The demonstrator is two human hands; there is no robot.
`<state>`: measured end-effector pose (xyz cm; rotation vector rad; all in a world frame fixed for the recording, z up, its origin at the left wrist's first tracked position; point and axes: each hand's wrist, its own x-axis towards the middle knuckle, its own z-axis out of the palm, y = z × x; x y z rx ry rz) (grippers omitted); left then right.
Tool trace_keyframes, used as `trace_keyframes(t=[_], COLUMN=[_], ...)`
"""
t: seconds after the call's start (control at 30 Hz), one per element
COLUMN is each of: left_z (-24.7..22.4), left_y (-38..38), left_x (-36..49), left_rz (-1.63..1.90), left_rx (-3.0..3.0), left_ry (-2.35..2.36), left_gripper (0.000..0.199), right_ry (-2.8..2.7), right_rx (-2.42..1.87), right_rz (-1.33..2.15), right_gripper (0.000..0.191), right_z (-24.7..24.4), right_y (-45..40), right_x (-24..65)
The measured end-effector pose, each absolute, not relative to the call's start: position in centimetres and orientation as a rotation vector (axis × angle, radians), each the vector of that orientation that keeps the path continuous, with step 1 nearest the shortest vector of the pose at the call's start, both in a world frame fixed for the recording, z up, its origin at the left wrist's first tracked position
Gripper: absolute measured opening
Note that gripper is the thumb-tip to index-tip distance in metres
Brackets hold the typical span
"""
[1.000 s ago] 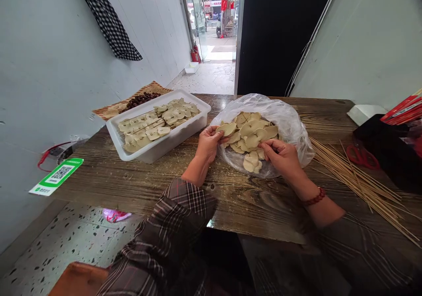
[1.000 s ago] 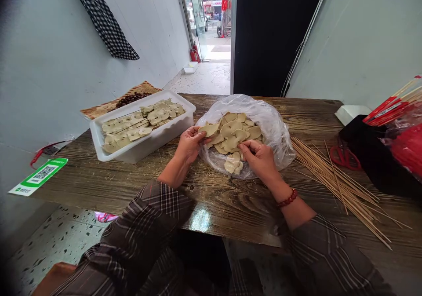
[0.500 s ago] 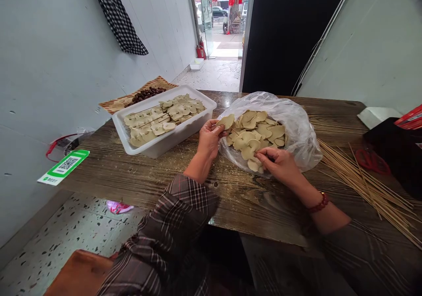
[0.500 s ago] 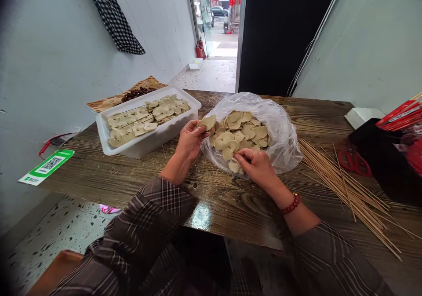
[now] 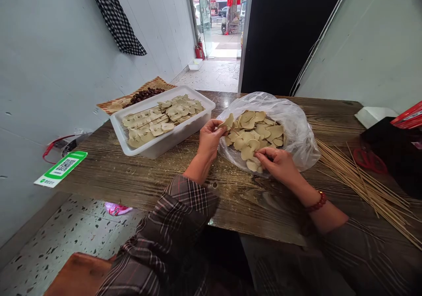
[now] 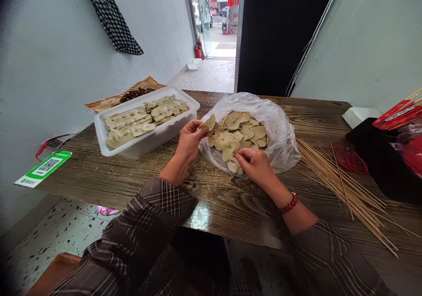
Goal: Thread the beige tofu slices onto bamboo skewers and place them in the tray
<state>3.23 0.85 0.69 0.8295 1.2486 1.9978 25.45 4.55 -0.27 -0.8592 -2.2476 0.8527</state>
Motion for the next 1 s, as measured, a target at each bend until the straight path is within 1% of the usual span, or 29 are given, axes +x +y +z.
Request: trace_keyframes(t=[0.2, 0.4, 0.6, 0.8, 1.0], left_z=[0.73, 0.75, 0.82, 0.90, 0.89], left_y=[0.71, 0.71, 0.68, 0.68, 0.77], left_x=[3.59, 3.58, 3.29, 3.27, 3.18], left_rz=[1.903, 1.875, 1.846, 1.855, 1.844], left_rx=[0.885, 0.669, 0.545, 0.513, 0.438], left_ry=[1.271, 1.156, 1.129, 1.110, 1.119], left_gripper=[0.016, 0.025, 0.028, 0.025, 0.021], right_ry=[-2.222, -2.223, -2.261, -2.284, -2.277], right_rx=[-0.857, -0.825, -0.778, -0.730, -0.691], right_rz=[0.858, 0.826, 0.750, 0.693, 0.729], right_gripper=[0.025, 0.025, 0.025, 0.023, 0.023], right_z=[-0.53, -0.58, -0.57, -0.82, -0.85], right_y=[4.65, 4.67, 4.62, 4.54, 4.42], right_x=[25.38, 25.28, 25.31, 25.44, 25.47])
